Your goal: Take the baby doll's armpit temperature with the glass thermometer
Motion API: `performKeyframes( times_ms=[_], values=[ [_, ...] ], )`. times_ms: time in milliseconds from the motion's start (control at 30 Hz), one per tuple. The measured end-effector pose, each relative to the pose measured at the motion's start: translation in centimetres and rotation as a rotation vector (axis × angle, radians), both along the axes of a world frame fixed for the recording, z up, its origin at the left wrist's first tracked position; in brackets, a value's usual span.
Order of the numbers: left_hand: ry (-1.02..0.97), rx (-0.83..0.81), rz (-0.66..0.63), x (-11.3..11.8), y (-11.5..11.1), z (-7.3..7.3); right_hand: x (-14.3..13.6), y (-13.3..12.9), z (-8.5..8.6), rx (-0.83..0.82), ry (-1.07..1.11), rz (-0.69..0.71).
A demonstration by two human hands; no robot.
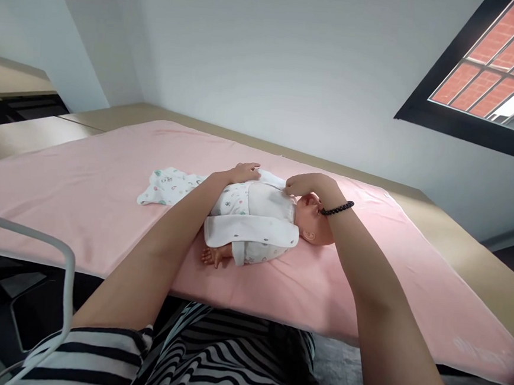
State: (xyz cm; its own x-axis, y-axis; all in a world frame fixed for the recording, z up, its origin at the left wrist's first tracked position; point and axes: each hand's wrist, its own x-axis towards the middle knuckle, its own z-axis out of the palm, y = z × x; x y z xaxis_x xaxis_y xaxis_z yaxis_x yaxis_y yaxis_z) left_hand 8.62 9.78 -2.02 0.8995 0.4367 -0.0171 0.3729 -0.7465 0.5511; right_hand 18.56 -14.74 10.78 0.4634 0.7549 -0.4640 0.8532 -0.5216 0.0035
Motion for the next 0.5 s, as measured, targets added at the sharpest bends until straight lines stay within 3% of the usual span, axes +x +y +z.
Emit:
performKeyframes(
  times_ms=[200, 500],
  values=[
    [0.041, 0.089, -0.036, 0.7, 0.1, 0.0, -0.3, 0.0, 0.3, -0.031, -0.034, -0.031],
    [0.029, 0.032, 0.007, -0.3, -1.0, 0.7, 0.1, -0.5, -0.4, -0.027, 0.017, -0.055]
  ],
)
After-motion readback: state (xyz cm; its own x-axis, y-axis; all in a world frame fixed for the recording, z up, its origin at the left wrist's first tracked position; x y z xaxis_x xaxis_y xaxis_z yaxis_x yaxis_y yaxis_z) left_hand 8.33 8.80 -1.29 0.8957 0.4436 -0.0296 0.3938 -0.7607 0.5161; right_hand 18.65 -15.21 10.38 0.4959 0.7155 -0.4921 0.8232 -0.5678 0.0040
